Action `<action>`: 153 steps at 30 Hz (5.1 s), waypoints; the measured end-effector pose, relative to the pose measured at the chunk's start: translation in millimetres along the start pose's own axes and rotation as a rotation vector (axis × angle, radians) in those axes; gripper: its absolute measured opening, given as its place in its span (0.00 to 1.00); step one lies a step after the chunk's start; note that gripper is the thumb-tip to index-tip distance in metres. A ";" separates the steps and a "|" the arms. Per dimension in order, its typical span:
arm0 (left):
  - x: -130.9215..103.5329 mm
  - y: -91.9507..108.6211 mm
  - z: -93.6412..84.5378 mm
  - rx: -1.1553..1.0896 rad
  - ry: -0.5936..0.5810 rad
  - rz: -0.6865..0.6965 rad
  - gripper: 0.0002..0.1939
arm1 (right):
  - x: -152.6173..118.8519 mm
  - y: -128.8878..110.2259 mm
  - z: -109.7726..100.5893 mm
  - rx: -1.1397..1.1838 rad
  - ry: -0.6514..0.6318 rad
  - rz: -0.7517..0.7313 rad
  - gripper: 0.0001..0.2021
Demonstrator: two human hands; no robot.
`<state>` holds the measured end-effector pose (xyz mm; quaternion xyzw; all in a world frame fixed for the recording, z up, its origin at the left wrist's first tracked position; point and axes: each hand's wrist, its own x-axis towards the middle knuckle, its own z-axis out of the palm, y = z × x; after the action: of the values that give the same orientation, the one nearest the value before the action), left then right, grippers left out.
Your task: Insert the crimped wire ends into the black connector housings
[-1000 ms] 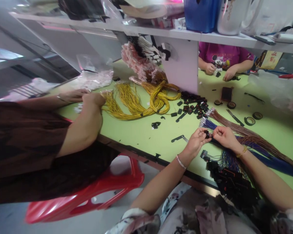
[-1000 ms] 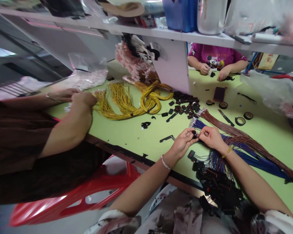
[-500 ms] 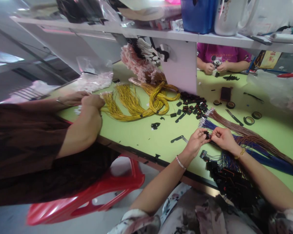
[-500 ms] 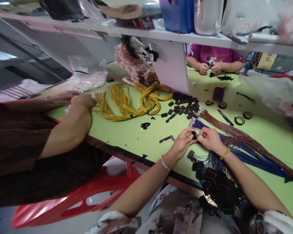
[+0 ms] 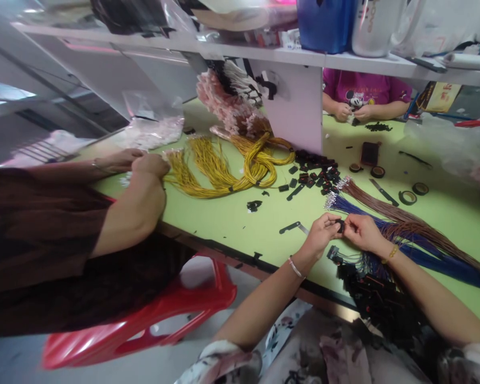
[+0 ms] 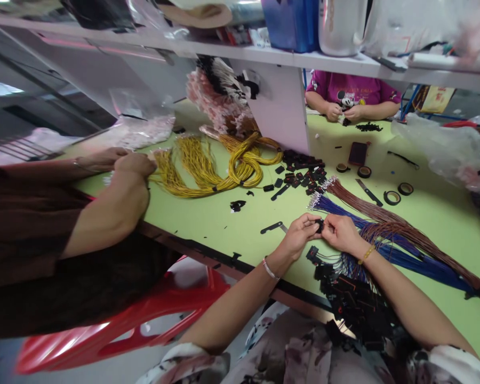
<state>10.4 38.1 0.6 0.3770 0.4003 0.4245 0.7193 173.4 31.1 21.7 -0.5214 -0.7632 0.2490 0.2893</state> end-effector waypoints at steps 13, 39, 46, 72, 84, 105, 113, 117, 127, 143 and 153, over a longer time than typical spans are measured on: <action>-80.9 -26.6 90.2 1.205 -0.933 1.060 0.17 | 1.2 10.0 -14.8 -0.196 -0.232 0.108 0.15; 124.6 15.4 13.7 1.301 -0.724 0.675 0.20 | -2.4 14.9 7.3 -0.648 -0.354 -0.201 0.09; 132.5 1.0 28.0 1.277 -0.611 0.683 0.18 | -5.4 22.5 12.0 -0.650 -0.435 -0.286 0.10; -69.0 -18.8 61.5 1.172 -0.480 0.660 0.18 | -1.7 28.0 -3.5 -0.269 -0.113 0.052 0.07; 22.6 -1.5 1.3 1.766 -0.440 0.802 0.17 | -31.2 25.6 -8.2 -0.573 -0.036 0.003 0.14; 8.7 4.5 -15.4 1.533 -0.302 0.854 0.16 | -34.4 15.0 -30.8 -0.467 -0.201 0.052 0.17; 86.4 58.0 -86.4 1.411 0.428 0.601 0.27 | -2.8 -1.1 -16.7 -0.453 -0.344 -0.016 0.14; 136.4 70.4 -101.4 1.538 0.431 0.568 0.31 | -7.3 -3.5 -12.5 -0.416 -0.381 -0.070 0.12; 230.5 101.4 -98.3 1.635 0.353 0.370 0.35 | -12.5 4.8 -0.2 -0.318 -0.265 0.001 0.08; 119.2 89.6 -111.6 1.422 0.049 0.525 0.25 | -19.7 9.5 -10.7 -0.182 -0.264 -0.052 0.06; 89.2 51.5 -68.4 1.608 0.128 0.527 0.12 | -18.9 17.9 -7.8 -0.210 -0.100 -0.057 0.11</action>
<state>-38.3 151.7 -3.9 0.8298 0.5193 0.1851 0.0861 196.0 19.8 11.6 -0.5140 -0.8129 0.1851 0.2017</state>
